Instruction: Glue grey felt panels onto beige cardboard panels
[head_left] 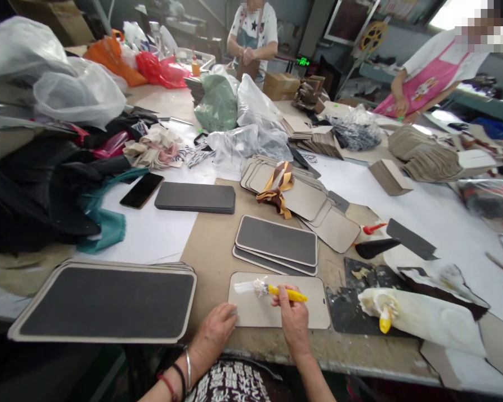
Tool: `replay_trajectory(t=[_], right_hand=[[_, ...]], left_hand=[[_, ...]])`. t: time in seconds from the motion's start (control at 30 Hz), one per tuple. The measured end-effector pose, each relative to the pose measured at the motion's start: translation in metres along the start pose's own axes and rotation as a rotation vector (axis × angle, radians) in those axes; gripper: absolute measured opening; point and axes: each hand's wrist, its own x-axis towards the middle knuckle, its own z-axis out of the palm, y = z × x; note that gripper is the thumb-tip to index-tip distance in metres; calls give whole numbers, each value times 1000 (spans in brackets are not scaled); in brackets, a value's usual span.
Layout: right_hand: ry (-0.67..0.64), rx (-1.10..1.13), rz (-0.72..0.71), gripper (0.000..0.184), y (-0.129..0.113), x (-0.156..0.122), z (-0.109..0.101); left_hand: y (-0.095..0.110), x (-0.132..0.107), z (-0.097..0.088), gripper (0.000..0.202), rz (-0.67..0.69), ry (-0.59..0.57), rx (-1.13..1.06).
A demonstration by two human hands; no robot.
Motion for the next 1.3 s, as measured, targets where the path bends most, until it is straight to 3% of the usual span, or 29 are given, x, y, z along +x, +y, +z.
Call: replay_trajectory(t=[0.13, 0.3, 0.4, 0.67, 0.77, 0.9, 1.1, 1.3], right_hand=[[94, -47, -26, 41, 1, 3, -22], [-17, 53, -63, 34, -5, -2, -3], [24, 45, -91, 36, -1, 5, -8], [336, -187, -1, 47, 26, 35, -103], [364, -208, 0, 47, 32, 33, -124], [359, -256, -62, 42, 37, 16, -138], [323, -610, -386, 30, 32, -16, -130], [246, -606, -456, 17, 20, -44, -73]], left_hand=[[0, 0, -2, 24, -2, -27, -15], [-4, -1, 3, 24, 43, -8, 5], [-8, -3, 6, 24, 55, 17, 10], [-8, -3, 7, 28, 64, 22, 32], [-8, -3, 8, 28, 53, 16, 20], [-7, -4, 8, 29, 53, 9, 20], [-8, -5, 8, 28, 54, 12, 14], [-11, -5, 8, 29, 106, 14, 19]])
